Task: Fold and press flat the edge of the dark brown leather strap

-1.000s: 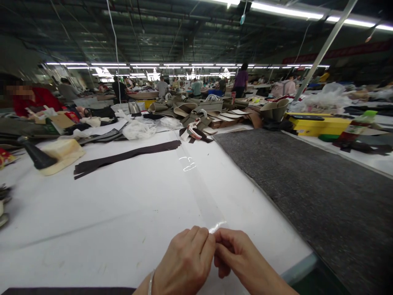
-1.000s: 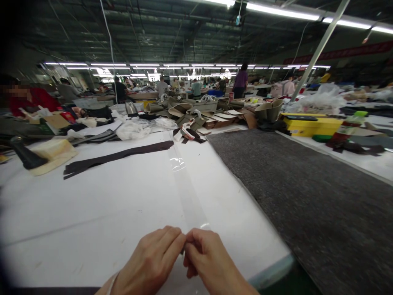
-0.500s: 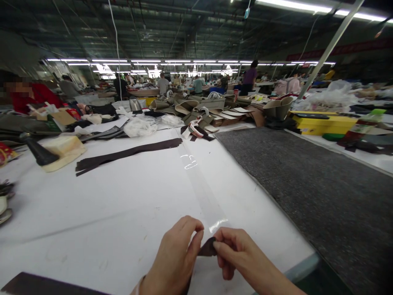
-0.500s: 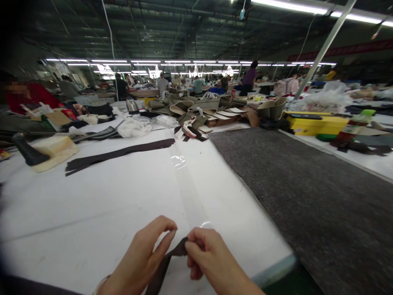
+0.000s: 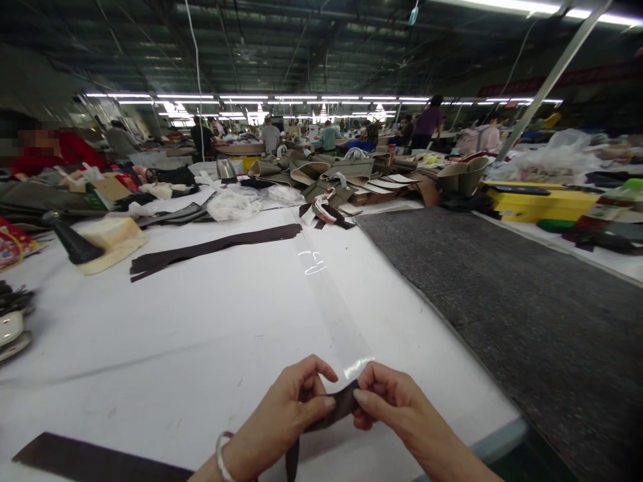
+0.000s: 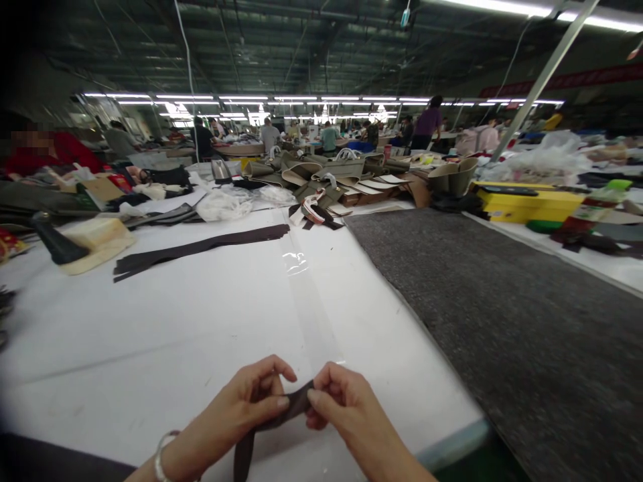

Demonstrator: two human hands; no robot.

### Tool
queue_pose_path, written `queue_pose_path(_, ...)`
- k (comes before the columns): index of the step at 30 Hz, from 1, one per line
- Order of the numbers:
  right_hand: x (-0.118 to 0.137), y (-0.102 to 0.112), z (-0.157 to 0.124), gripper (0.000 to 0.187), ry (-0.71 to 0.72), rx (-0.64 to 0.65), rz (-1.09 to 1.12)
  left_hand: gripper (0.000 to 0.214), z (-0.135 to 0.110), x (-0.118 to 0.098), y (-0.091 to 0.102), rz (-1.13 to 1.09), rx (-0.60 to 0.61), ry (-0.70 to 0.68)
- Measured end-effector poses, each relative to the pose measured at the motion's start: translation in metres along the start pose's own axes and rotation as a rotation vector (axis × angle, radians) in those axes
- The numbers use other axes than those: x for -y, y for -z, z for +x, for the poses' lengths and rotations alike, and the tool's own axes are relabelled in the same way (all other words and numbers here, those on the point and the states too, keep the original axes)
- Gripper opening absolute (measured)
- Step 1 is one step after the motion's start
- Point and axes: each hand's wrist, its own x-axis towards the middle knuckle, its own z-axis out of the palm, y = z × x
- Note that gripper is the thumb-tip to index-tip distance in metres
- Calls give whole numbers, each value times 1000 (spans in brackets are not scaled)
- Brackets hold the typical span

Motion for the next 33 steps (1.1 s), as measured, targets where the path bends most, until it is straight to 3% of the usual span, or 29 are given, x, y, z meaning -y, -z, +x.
queue_pose_path(3, -8, -2, 1, 37, -3, -23, 70, 21, -5, 1, -4, 75, -69, -41)
queue_pose_path(7, -11, -4, 1, 38, -35, -44, 57, 13, -9, 1, -11, 486, -259, -299)
queue_pose_path(12, -9, -8, 1, 40, -79, -51, 16, 17, -5, -1, -20, 868, -288, -558)
queue_pose_path(16, -10, -11, 1, 36, -83, -71, -26, 17, -2, 3, -24, 993, -312, -575)
queue_pose_path(23, -12, -16, 1, 30, -102, -109, -88, 18, -3, 8, -31, 1218, -411, -719)
queue_pose_path(33, -23, -17, 0, 27, -113, -71, -101, 21, 0, 17, -35, 1336, -503, -797)
